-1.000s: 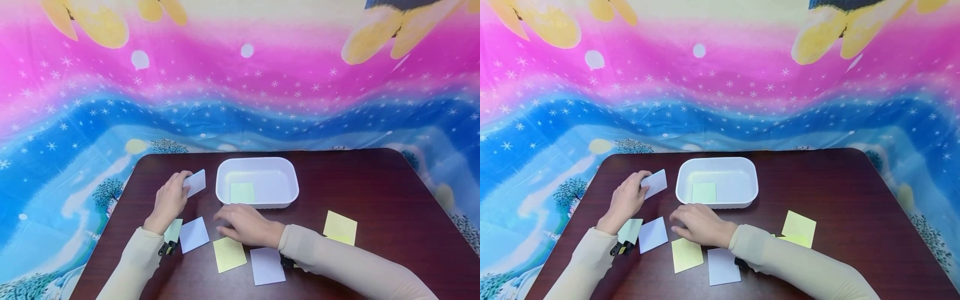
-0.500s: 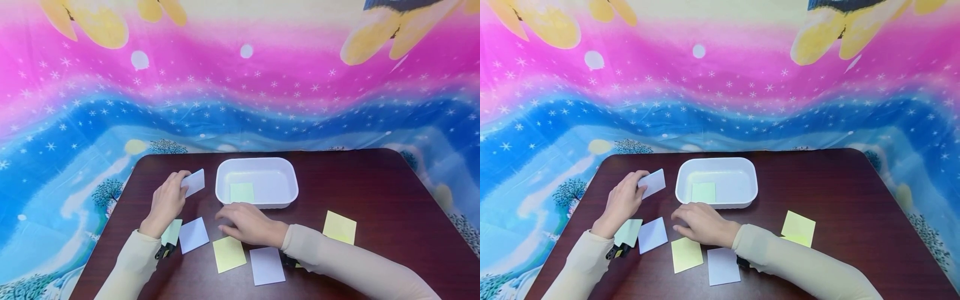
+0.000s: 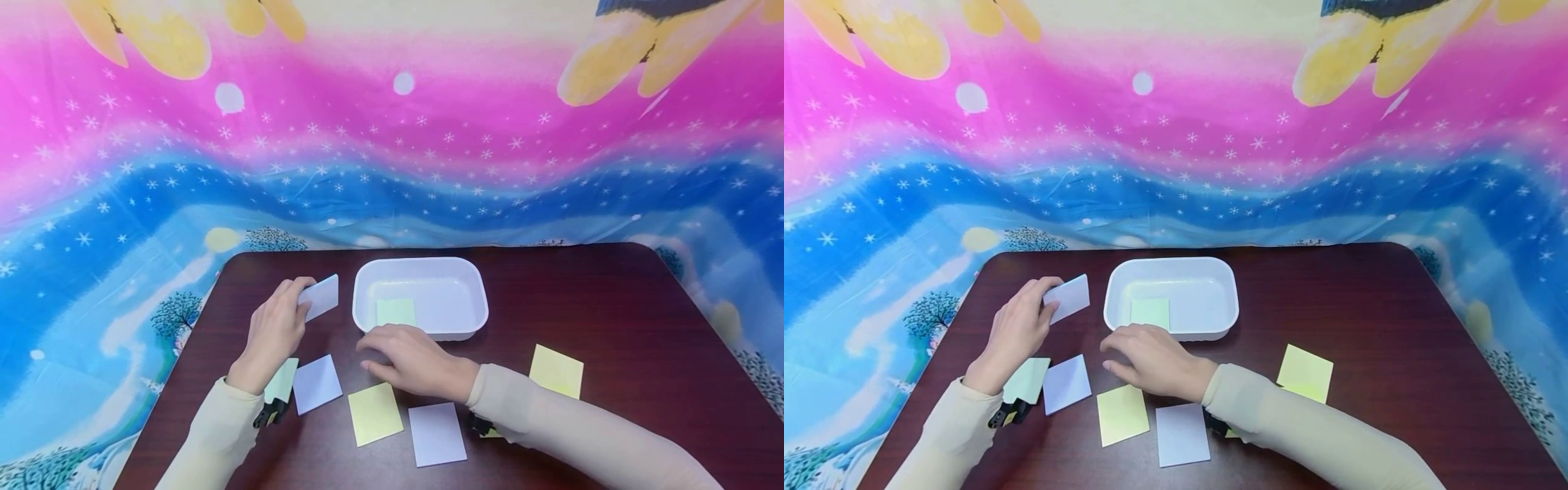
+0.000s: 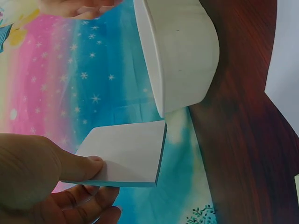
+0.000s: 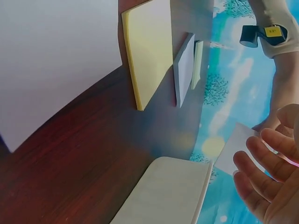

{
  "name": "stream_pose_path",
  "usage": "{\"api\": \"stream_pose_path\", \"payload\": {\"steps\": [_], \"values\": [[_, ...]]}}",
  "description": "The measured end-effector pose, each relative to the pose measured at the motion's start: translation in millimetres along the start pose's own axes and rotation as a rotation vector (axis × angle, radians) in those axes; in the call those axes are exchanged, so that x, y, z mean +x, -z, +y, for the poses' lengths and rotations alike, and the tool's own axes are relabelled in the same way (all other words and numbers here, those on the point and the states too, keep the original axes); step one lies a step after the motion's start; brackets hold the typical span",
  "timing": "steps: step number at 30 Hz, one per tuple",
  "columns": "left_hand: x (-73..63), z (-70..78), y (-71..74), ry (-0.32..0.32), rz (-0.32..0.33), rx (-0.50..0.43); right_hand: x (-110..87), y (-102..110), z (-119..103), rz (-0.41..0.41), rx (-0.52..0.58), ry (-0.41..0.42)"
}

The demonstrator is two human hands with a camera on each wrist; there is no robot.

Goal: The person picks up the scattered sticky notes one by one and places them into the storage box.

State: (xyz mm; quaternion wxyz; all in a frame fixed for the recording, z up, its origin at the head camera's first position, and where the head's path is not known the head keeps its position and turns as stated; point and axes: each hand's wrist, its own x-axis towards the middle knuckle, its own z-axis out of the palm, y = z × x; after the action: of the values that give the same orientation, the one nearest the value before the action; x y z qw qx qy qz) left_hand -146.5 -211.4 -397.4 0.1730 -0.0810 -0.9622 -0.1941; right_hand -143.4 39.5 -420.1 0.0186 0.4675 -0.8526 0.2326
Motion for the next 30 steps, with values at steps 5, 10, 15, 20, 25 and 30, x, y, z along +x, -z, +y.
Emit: {"api": "stream_pose_path", "payload": {"steps": [5,10,15,20,25,30], "values": [[0.8,3.3,1.5,-0.013,0.01,0.001,-4.3,2.0,3.2,0.022,-0.013,-0.013],[0.5,8.1,3.2,-0.02,0.017,-0.005,-8.1,3.6,5.5,0.04,-0.027,-0.01],[2.1,14.6,4.0,-0.028,0.018,-0.01,-10.0,3.9,6.9,0.046,-0.023,-0.013],[3.8,20.9,3.1,-0.042,0.014,-0.016,-12.7,6.3,8.6,0.055,-0.016,-0.021],[4.9,25.7,0.9,-0.056,0.005,-0.017,-15.7,9.5,12.0,0.05,-0.008,-0.037],[6.3,30.6,-1.0,-0.068,0.003,-0.029,-19.1,11.7,15.4,0.044,-0.002,-0.054]]}}
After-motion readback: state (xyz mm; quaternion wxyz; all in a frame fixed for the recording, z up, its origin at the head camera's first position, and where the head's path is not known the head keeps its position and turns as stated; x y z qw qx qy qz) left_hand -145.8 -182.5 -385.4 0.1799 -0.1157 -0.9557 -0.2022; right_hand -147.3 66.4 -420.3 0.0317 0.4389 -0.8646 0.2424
